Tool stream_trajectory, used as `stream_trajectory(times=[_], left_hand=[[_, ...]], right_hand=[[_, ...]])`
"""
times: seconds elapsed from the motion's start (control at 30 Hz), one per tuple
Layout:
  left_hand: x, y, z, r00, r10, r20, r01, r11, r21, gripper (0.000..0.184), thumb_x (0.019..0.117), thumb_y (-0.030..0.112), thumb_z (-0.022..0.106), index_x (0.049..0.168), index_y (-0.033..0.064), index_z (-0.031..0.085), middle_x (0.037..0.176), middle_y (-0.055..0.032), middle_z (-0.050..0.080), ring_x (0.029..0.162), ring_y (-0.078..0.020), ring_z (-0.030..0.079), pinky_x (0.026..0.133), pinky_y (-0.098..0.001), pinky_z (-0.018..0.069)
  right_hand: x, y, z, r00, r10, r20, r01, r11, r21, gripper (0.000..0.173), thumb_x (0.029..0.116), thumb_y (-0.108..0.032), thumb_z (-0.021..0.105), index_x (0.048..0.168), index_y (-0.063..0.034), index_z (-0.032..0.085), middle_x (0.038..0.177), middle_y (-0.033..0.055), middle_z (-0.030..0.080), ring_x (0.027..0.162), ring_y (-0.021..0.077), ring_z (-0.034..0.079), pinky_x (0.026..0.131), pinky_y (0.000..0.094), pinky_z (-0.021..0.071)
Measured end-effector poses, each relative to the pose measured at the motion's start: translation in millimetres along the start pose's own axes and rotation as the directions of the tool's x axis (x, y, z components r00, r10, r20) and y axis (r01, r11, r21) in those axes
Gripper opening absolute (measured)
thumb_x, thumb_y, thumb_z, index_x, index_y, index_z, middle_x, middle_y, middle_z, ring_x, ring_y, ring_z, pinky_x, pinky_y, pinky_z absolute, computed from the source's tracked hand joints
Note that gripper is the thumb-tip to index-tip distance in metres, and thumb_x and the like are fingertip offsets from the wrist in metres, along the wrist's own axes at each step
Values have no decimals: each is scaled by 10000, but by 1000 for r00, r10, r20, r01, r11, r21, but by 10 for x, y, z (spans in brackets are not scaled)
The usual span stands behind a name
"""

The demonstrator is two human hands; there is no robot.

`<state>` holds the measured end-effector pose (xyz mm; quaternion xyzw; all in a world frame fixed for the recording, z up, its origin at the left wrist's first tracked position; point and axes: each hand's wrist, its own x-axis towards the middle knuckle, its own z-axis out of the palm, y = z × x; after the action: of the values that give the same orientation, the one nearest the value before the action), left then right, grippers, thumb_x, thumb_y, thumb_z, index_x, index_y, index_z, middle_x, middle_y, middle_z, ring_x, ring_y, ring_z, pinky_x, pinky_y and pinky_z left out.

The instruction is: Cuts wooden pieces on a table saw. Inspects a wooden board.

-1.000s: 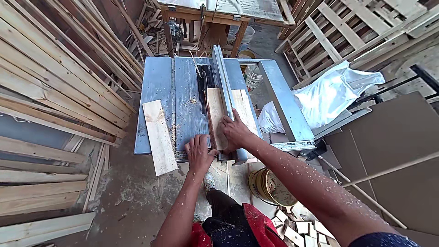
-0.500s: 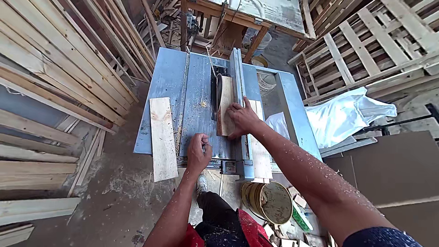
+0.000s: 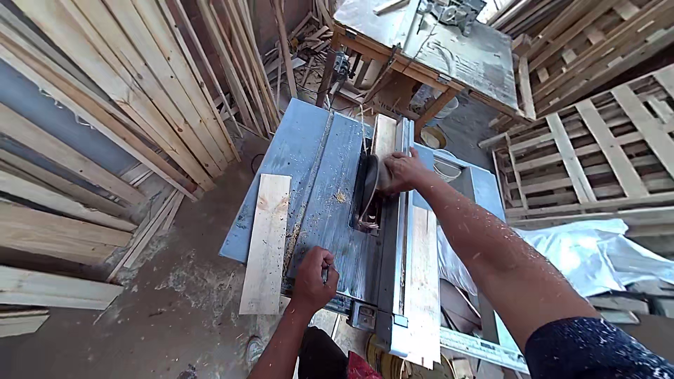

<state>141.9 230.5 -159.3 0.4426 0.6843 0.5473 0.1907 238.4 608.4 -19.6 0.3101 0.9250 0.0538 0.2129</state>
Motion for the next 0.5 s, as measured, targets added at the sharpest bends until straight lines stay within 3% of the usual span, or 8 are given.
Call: stream_trajectory(times=[0.13, 0.2, 0.27, 0.3, 0.37, 0.5], left_hand=[[36, -41, -32, 1000, 29, 2, -29, 1000, -11, 130, 882, 131, 613, 963, 52, 677, 856, -22, 670, 780, -97, 650, 720, -269, 581], [38, -73, -26, 999, 38, -1, -38, 999, -17, 123, 883, 136, 612, 961, 61, 672, 863, -21, 667, 782, -98, 646, 716, -272, 579], [41, -81, -14, 999, 46, -1, -46, 999, -13, 125, 881, 137, 613, 963, 63, 673, 860, -21, 663, 778, -101, 643, 717, -277, 577], [48, -76, -9, 999, 50, 1, -50, 999, -6, 130, 881, 135, 616, 971, 63, 675, 859, -21, 664, 777, -102, 644, 719, -275, 578], [57, -52, -11, 998, 56, 5, -56, 998, 12, 140, 882, 132, 618, 983, 59, 680, 855, -23, 668, 779, -108, 648, 729, -280, 581], [48, -41, -13, 997, 71, 1, -71, 997, 37, 161, 876, 131, 613, 999, 57, 687, 850, -15, 669, 781, -103, 651, 739, -277, 583]], right_hand=[[262, 180, -108, 997, -66, -34, 64, 996, -60, 818, 658, -684, 782, 1195, -78, 671, 1165, 139, 715, 1245, 340, 610, 1181, 604, 296], [346, 268, -121, 993, -93, -79, 86, 993, -86, 666, 740, -621, 754, 1130, -87, 675, 1032, 139, 720, 1065, 337, 679, 1046, 577, 447], [374, 313, -170, 991, -66, -119, 59, 996, -67, 488, 807, -478, 747, 1079, -81, 660, 930, 154, 702, 922, 366, 698, 816, 591, 536], [359, 326, -222, 990, -30, -135, 25, 999, -41, 411, 841, -394, 729, 1076, -68, 646, 919, 170, 691, 896, 388, 696, 736, 603, 539], [276, 343, -384, 983, 64, -170, -64, 998, 7, 326, 902, -274, 673, 1120, -37, 628, 906, 216, 694, 861, 438, 701, 680, 633, 529], [-40, 455, -570, 941, 123, -316, -117, 992, 38, 247, 944, -192, 608, 1119, -18, 616, 934, 233, 696, 858, 452, 705, 692, 634, 543]])
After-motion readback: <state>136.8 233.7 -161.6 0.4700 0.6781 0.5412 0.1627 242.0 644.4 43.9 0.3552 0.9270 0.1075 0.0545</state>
